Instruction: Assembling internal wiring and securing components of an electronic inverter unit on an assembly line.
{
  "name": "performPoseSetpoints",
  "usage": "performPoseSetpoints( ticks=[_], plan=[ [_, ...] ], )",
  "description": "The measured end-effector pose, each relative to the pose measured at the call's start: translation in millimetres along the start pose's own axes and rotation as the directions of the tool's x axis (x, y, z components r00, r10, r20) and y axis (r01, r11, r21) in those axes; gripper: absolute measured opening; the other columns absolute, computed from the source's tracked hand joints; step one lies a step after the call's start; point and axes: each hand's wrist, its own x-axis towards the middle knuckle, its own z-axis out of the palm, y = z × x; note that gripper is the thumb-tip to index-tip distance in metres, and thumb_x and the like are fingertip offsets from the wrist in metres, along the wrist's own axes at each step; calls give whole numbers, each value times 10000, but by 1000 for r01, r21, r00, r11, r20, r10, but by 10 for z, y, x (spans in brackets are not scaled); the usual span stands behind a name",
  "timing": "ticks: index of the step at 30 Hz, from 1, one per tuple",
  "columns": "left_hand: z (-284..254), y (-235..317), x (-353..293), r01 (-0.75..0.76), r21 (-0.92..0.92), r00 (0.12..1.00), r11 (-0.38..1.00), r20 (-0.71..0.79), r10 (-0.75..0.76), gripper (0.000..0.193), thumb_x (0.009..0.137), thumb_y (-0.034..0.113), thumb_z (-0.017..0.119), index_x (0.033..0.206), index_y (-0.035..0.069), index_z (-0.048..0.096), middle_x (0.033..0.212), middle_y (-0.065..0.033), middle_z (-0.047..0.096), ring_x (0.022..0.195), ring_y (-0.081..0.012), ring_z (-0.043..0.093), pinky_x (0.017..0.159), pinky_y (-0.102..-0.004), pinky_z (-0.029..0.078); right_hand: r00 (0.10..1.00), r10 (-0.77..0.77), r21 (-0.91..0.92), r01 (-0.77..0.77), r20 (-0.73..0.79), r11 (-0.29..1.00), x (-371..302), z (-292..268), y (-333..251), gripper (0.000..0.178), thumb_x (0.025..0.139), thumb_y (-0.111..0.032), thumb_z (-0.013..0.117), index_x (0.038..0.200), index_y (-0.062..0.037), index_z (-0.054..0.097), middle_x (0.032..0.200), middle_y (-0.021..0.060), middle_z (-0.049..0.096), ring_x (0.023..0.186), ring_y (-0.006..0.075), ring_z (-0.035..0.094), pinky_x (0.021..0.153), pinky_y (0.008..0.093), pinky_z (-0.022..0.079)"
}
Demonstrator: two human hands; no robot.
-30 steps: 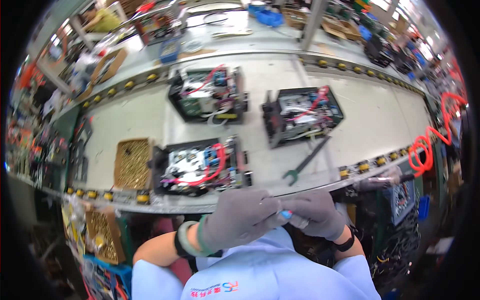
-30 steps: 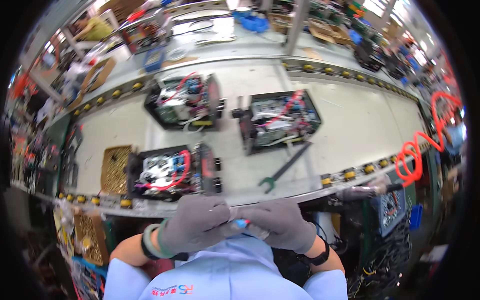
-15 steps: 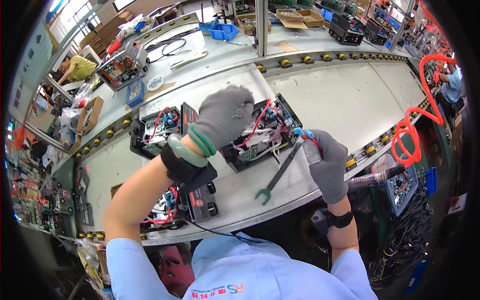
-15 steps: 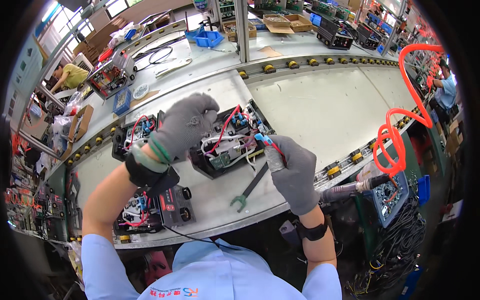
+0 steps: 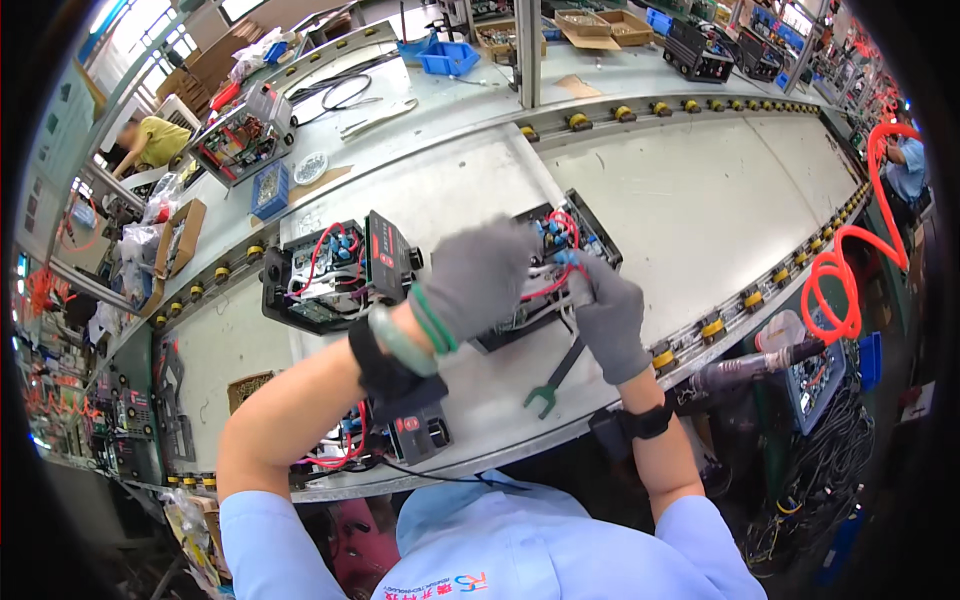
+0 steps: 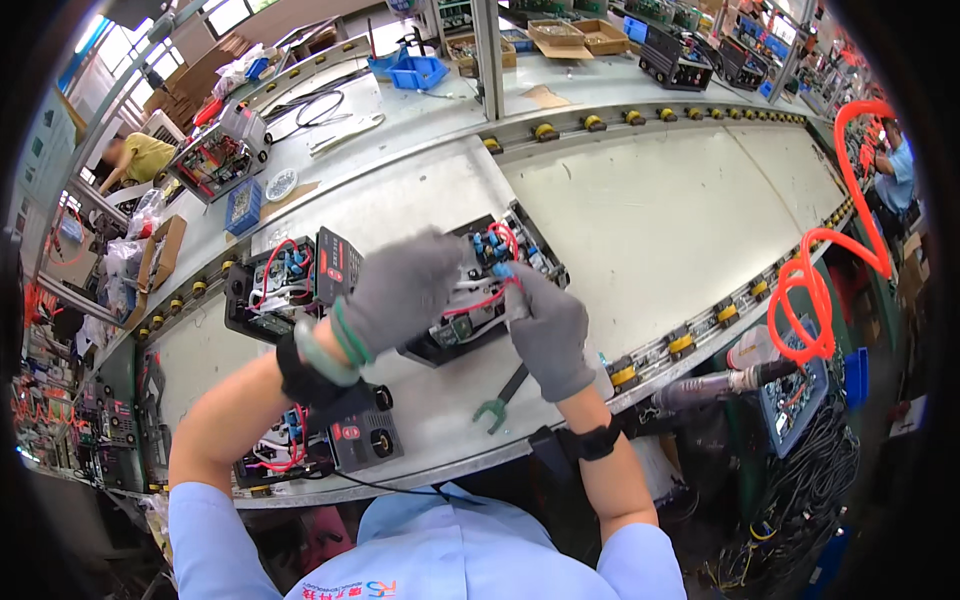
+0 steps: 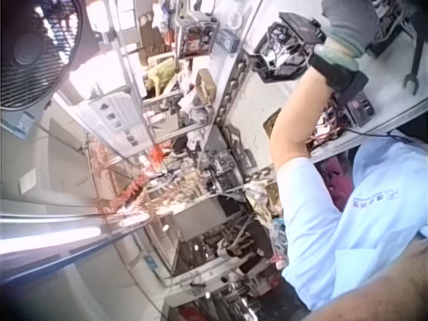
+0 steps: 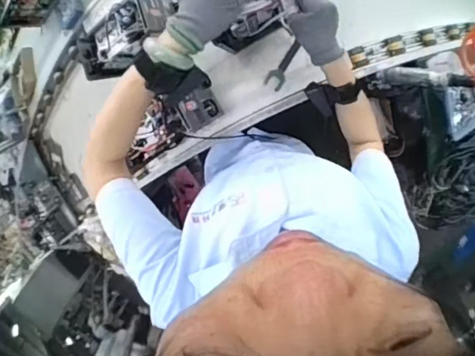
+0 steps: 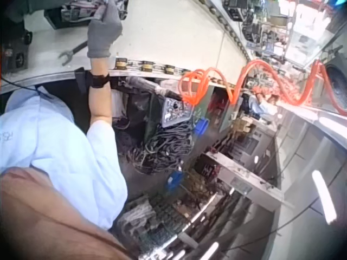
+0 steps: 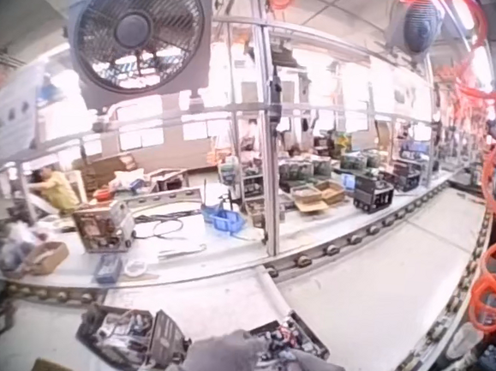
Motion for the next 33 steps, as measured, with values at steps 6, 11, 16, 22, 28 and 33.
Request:
performPoseSetpoints(
  ticks=[6,11,16,22,28,33],
  plan=[
    [112,28,371,-88,220,981,972,-150,123,116,803,165,636,852,70,679,852,-112,626,788,-294,651,696,-397,513,992,65,172,-46,-109,984,126,-142,-143,126,940,-118,631,1014,-28,678,685,84,649,572,98,574,544,274,464],
    [251,118,153,-93,276,996,957,40,85,117,794,184,643,768,77,680,840,-115,623,746,-291,661,665,-421,520,972,78,255,-19,-221,967,243,-315,-311,113,927,-123,656,993,-34,675,670,96,630,577,108,554,565,289,468],
    [177,205,-52,-79,230,993,970,106,56,115,821,172,626,874,79,669,858,-118,597,823,-300,654,704,-420,526,999,-38,74,38,-13,997,342,20,-286,98,913,-186,641,922,-94,671,737,145,657,628,303,644,581,367,493],
    [-161,-245,212,116,-296,992,948,-10,-125,202,873,157,624,1014,35,702,925,-141,672,863,-273,674,807,-346,532,999,-41,-79,38,-31,996,265,37,-141,111,890,-181,635,943,-99,687,774,152,666,693,350,657,602,414,503],
    [63,-318,576,273,-310,961,911,119,-248,428,909,360,590,1183,40,662,1002,-128,709,898,-201,673,840,-318,515,996,-87,-134,86,-1,987,331,19,-239,123,887,-183,635,948,-89,683,769,156,660,698,360,652,598,420,500],
    [153,-344,545,428,-415,885,803,372,-280,493,944,388,540,1222,-11,621,1017,-153,698,914,-201,662,888,-317,493,994,-90,-167,98,59,981,341,-1,-265,121,884,-186,632,941,-89,680,749,160,651,687,363,647,589,432,493]
  ],
)
